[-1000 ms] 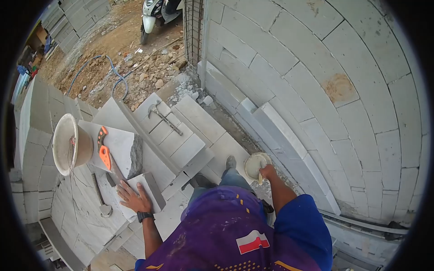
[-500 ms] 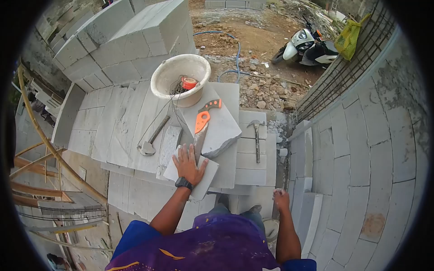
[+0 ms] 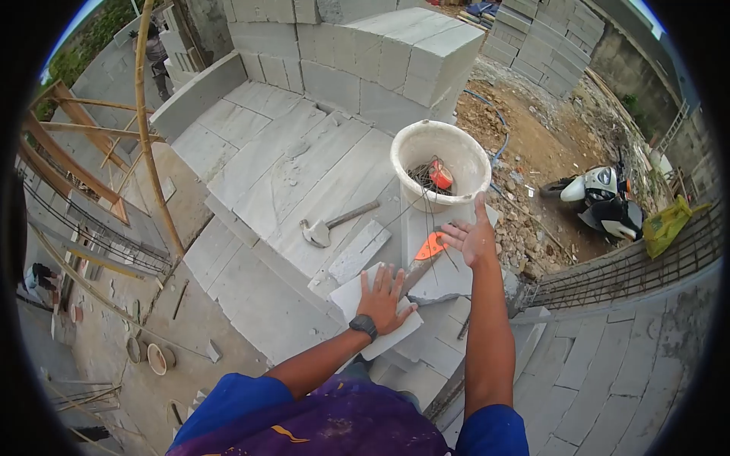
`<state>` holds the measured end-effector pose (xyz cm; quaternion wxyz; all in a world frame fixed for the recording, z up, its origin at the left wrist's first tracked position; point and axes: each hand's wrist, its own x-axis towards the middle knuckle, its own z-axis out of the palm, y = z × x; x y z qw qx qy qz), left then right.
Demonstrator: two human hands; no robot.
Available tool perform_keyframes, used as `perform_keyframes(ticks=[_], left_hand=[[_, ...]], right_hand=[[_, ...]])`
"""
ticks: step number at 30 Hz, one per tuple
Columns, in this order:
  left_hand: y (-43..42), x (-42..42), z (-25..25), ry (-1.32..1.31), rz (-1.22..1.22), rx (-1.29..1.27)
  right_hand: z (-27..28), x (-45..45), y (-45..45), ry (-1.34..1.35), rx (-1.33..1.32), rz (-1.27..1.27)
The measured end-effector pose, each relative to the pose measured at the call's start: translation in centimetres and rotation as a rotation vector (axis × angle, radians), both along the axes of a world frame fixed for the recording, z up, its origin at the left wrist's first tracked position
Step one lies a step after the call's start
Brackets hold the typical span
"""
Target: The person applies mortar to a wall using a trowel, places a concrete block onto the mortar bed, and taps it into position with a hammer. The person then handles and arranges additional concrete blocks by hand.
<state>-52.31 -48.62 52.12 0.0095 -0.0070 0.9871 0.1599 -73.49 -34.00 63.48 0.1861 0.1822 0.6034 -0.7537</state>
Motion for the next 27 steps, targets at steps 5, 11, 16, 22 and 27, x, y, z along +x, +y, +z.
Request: perform_keyframes(ticks=[5, 11, 16, 22, 27], left_hand=[[-0.2, -0.1, 0.0, -0.040, -0.002, 0.001], [-0.5, -0.1, 0.7, -0.063, -0.002, 0.005], [-0.4, -0.3, 0.5, -0.028, 0.022, 0.005], [0.0, -0.3, 0.2, -0.028, 0.050, 0.004], [-0.3, -0.7, 1.8, -0.154, 0.027, -0.020]], right_hand=[[-1.4, -5.9, -4.2, 0.051, -0.112, 0.104], [-1.9, -7.8, -8.6, 0.085, -0.187, 0.020], [-4.0, -10.7, -16.7, -0.010, -0.398, 0.070], [-7.8, -13.7, -27.4, -0.146, -0.528, 0.057], [-10.2, -11.8, -31.3, -0.175, -0.410, 0.033]])
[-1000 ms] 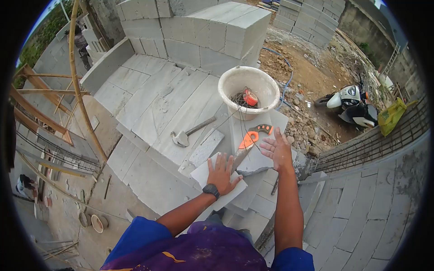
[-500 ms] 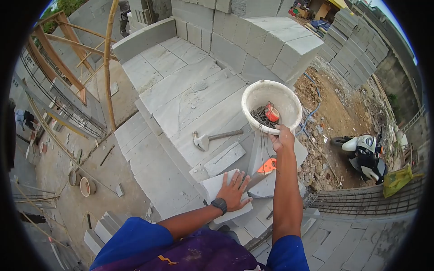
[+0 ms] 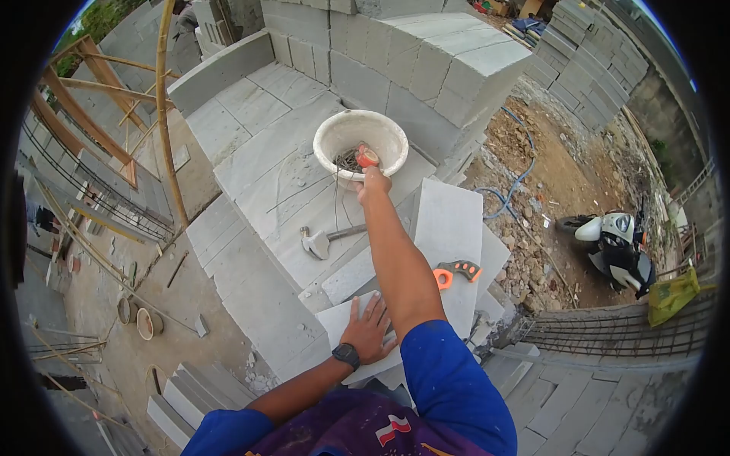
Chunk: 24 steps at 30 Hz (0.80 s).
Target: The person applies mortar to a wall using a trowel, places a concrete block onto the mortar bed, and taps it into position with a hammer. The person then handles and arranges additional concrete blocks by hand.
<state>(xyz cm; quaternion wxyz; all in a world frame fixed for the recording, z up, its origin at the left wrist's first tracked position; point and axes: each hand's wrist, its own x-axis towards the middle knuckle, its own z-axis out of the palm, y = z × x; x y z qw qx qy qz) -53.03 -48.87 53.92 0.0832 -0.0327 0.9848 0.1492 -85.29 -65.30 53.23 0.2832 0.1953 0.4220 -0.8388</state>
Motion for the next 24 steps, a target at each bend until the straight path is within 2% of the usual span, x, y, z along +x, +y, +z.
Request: perform_keyframes(ticks=[4, 7, 10, 12, 14, 17, 18, 21, 22, 24], left_hand=[[0.4, 0.3, -1.0, 0.090, 0.049, 0.067], [0.5, 0.1, -1.8, 0.173, 0.078, 0.081], [0.3, 0.2, -1.5, 0.172, 0.072, 0.056], [0.2, 0.1, -1.6, 0.172, 0.078, 0.068], [0.4, 0.1, -1.4, 0.154, 0.068, 0.067], [0.5, 0.2, -0.6, 0.118, 0.034, 0.036], [0.5, 0.2, -0.6, 0.115, 0.029, 0.032], [0.5, 0.3, -0.5, 0.149, 0.019, 0.042], [0.4, 0.3, -0.7, 0.151, 0.020, 0.053], [0.8, 0.5, -1.4, 0.144, 0.034, 0.105]], right_hand=[[-0.4, 1.5, 1.0, 0.244, 0.016, 0.129], [2.0, 1.1, 5.6, -0.017, 0.090, 0.245], [2.7, 2.9, 15.9, 0.368, 0.136, 0.361], [2.8, 4.3, 23.0, 0.551, 0.349, 0.228], [1.5, 5.1, 29.7, 0.754, 0.755, 0.093], [0.9, 6.3, 36.5, 1.296, 1.470, 0.396], [0.6, 6.4, 37.6, 1.129, 1.341, 0.585], [-1.1, 8.8, 39.6, 1.457, 1.401, 0.443], [-0.7, 8.9, 40.2, 1.240, 1.425, 0.532], [0.9, 9.8, 41.7, 1.081, 1.533, 0.612]])
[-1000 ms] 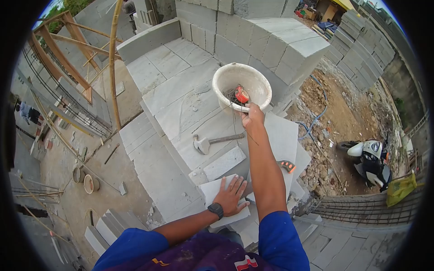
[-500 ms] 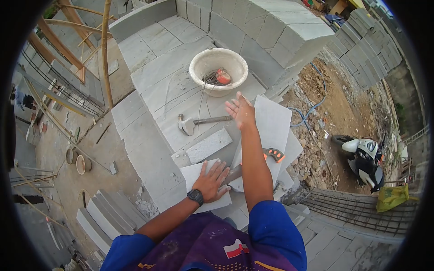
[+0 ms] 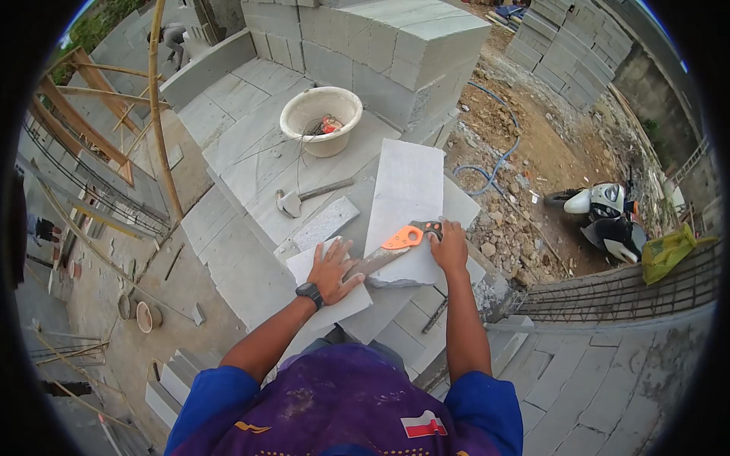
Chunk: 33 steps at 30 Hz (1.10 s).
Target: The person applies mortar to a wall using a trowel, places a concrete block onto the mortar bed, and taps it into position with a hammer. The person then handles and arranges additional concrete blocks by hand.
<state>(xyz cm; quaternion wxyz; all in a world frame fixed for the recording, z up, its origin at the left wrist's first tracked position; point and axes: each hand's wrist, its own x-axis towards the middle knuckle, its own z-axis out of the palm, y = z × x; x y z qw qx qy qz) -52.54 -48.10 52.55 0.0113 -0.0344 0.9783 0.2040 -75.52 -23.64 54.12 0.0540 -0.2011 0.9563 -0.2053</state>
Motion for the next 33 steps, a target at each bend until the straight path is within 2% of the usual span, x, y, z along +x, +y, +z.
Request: perform_keyframes(ticks=[1, 4, 6, 8, 11, 12, 14, 17, 21, 23, 26, 27, 33], left_hand=[[-0.1, -0.1, -0.3, -0.004, 0.008, 0.035], [-0.3, -0.6, 0.5, -0.070, 0.030, 0.103], [-0.2, -1.3, 1.1, -0.100, 0.050, 0.178], [-0.3, -2.0, 1.0, -0.101, 0.069, 0.291], [0.4, -3.0, 5.0, -0.024, 0.076, 0.064], [0.8, -3.0, 6.1, 0.076, 0.108, 0.054], [1.2, -2.8, 7.5, 0.275, 0.176, 0.029], [1.1, -0.4, 6.8, 0.522, 0.311, 0.088], [1.9, 5.1, 2.4, 0.505, 0.351, 0.106], [2.4, 7.0, -0.1, 0.343, 0.384, 0.071], [2.3, 7.4, -0.2, 0.131, 0.333, -0.057], [2.4, 7.4, -0.3, 0.063, 0.297, -0.110], [2.1, 7.3, 0.1, 0.039, 0.297, -0.085]], right_hand=[[0.9, 0.4, 0.2, -0.046, 0.055, -0.042], [0.7, 1.0, 3.3, -0.119, 0.077, 0.053], [0.0, 0.4, 5.7, -0.293, 0.137, 0.170], [1.3, 1.9, 7.5, -0.471, -0.084, 0.138], [1.7, 4.8, 9.3, -0.601, -0.463, 0.005], [1.4, 5.7, 9.7, -0.620, -0.597, -0.054], [1.3, 7.6, 10.2, -0.592, -0.672, -0.175], [1.6, 9.9, 9.5, -0.554, -0.759, -0.263], [0.0, 10.7, 8.4, -0.528, -0.840, -0.325], [-0.1, 10.1, 7.3, -0.547, -0.913, -0.360], [0.5, 9.0, 5.0, -0.584, -1.046, -0.433], [0.7, 8.3, 4.3, -0.611, -1.104, -0.386], [3.3, 5.0, -2.6, -0.665, -1.406, -0.203]])
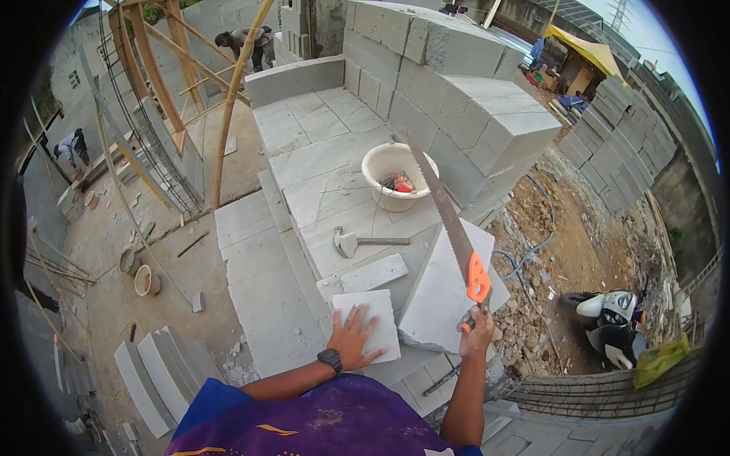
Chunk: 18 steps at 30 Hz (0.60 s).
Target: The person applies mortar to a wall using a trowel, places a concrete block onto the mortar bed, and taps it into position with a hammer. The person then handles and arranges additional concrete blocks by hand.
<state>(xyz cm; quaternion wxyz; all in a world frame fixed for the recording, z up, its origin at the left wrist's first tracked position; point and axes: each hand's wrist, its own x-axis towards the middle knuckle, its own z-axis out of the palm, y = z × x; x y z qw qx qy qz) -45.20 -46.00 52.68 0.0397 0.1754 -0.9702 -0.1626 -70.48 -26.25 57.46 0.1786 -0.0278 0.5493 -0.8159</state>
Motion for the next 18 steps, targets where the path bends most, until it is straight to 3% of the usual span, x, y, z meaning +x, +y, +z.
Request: perform_keyframes(ticks=[6, 10, 12, 15, 17, 18], left_hand=[[-0.2, -0.1, 0.4, -0.052, -0.005, 0.023], [-0.1, 0.0, -0.2, -0.022, 0.008, 0.029], [-0.3, 0.0, 0.6, -0.046, 0.009, 0.040], [-0.4, 0.1, 0.6, -0.028, 0.018, 0.063], [-0.6, -0.1, 0.7, -0.034, 0.018, 0.086], [-0.6, 0.0, 0.7, -0.039, 0.018, 0.098]], right_hand=[[6.7, -2.1, -15.9, -0.054, -0.026, -0.019], [14.4, -2.4, -28.4, 0.041, -0.160, 0.244], [16.3, -1.9, -32.0, -0.090, -0.026, 0.458], [15.7, 1.2, -31.0, 0.197, 0.194, 0.700], [10.7, 1.3, -27.5, 0.364, 0.149, 0.693], [8.6, 1.4, -24.8, 0.496, 0.200, 0.559]])
